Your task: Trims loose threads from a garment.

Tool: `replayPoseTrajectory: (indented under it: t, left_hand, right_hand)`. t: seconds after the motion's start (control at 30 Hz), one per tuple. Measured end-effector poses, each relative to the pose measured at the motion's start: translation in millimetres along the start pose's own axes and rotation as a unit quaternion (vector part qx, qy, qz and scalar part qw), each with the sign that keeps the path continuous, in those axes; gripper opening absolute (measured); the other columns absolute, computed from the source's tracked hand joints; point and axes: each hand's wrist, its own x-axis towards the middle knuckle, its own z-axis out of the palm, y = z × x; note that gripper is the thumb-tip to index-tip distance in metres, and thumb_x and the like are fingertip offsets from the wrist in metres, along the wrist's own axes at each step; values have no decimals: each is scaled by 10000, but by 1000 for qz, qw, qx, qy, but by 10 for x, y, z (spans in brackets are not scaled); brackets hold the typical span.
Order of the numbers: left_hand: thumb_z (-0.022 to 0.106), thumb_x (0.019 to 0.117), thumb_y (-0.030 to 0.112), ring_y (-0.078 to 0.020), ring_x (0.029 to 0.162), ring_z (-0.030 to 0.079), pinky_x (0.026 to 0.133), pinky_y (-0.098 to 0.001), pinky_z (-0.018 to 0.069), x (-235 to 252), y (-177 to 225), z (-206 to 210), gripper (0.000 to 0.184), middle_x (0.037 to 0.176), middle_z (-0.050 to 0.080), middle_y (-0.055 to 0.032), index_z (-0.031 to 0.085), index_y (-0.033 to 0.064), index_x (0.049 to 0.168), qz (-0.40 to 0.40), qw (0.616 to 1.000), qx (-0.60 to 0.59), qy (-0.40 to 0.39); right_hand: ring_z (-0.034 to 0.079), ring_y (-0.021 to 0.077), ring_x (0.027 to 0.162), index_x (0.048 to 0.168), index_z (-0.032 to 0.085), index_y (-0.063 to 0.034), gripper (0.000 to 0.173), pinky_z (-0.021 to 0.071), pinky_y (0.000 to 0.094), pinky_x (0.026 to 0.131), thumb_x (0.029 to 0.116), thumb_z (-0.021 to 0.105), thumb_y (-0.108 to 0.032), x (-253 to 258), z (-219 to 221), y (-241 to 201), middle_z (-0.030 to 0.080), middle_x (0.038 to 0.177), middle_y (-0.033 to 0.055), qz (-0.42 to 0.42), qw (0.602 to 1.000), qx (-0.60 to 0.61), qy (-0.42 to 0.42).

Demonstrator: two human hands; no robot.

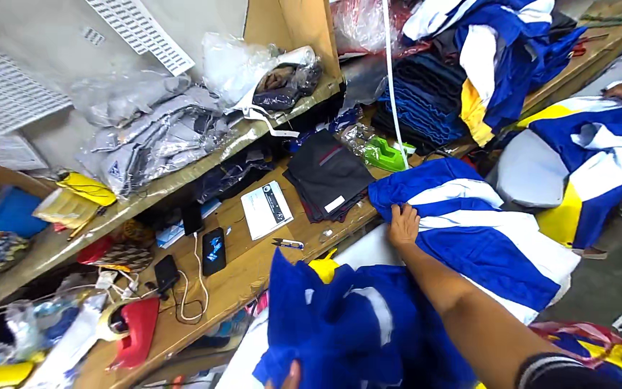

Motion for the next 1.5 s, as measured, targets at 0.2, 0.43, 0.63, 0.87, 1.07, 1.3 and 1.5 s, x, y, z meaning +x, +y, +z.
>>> replayPoseTrajectory:
  t: [0.2, 0.43, 0.63, 0.87, 1.07, 1.3, 1.5]
  left_hand:
    - [515, 1042, 111, -157, 938, 753, 860, -347, 624, 311, -154, 400, 184, 1004, 771, -89, 679, 79, 1117, -89, 994, -57, 2]
    - [400, 1078, 82, -137, 925, 749, 867, -332, 618, 529, -350, 616, 244, 978, 770, -63, 642, 74, 1104, -126, 992, -13, 10]
    - [425, 1090, 148, -161, 939, 744, 857, -354, 621, 671, -373, 628, 234, 1003, 757, -92, 619, 52, 1178, -152, 988, 8, 29]
    - [454, 1097, 268, -194, 1081, 675, 928, -384, 570, 1078, -890, 1043, 352, 1183, 684, -127, 550, 29, 1336, -228, 973, 47, 16]
    - [377, 1106, 196, -172, 972, 667, 849, -359, 565, 1100, -1197, 1130, 268, 1063, 674, -95, 571, 57, 1229, -239, 971, -18, 13]
    - [246, 1076, 431, -169, 925, 709, 796, -379, 595, 615, -897, 597, 482, 978, 712, -57, 589, 94, 1118, -196, 965, -173, -31]
    - [541, 1022, 33, -131, 875, 737, 784, -336, 639, 309, -283, 381, 241, 972, 734, -58, 509, 14, 1260, -25, 988, 135, -75]
  right_hand:
    - [468, 568, 1300, 1480, 503, -38, 821, 403, 704, 983, 759, 847, -224, -139, -9, 224, 418, 1490, 363, -91, 994, -51, -5]
    - [443, 562, 1368, 1550, 481, -207, 720, 393, 715, 1003, 913, 499, 126, -60, 208, 149, 350, 1612, 271, -76, 993, -90, 31]
    - [614, 479, 1190, 1382, 570, -16, 441, 469, 665, 969, 953, 573, -118, 71, -867, 43, 649, 1242, 294, 75, 983, 115, -120]
    - [624, 451, 1129, 1231, 682, 46, 404, 437, 668, 996, 990, 699, -278, 130, -2128, 1, 670, 1158, 295, -10, 965, 163, -206]
    - [642, 501, 1087, 1493, 555, -208, 465, 478, 709, 857, 1030, 532, -241, -1412, -2252, -777, 671, 1215, 264, -215, 931, -74, -286]
    - [692, 399, 898, 1498, 534, -100, 551, 549, 521, 705, 954, 608, -139, -2476, -2192, -1021, 673, 1117, 230, -283, 933, -111, -193]
    - [671, 286, 956, 1329, 641, -37, 524, 569, 413, 739, 909, 719, -340, -3268, -2191, -1079, 657, 1088, 140, -406, 890, 182, -97]
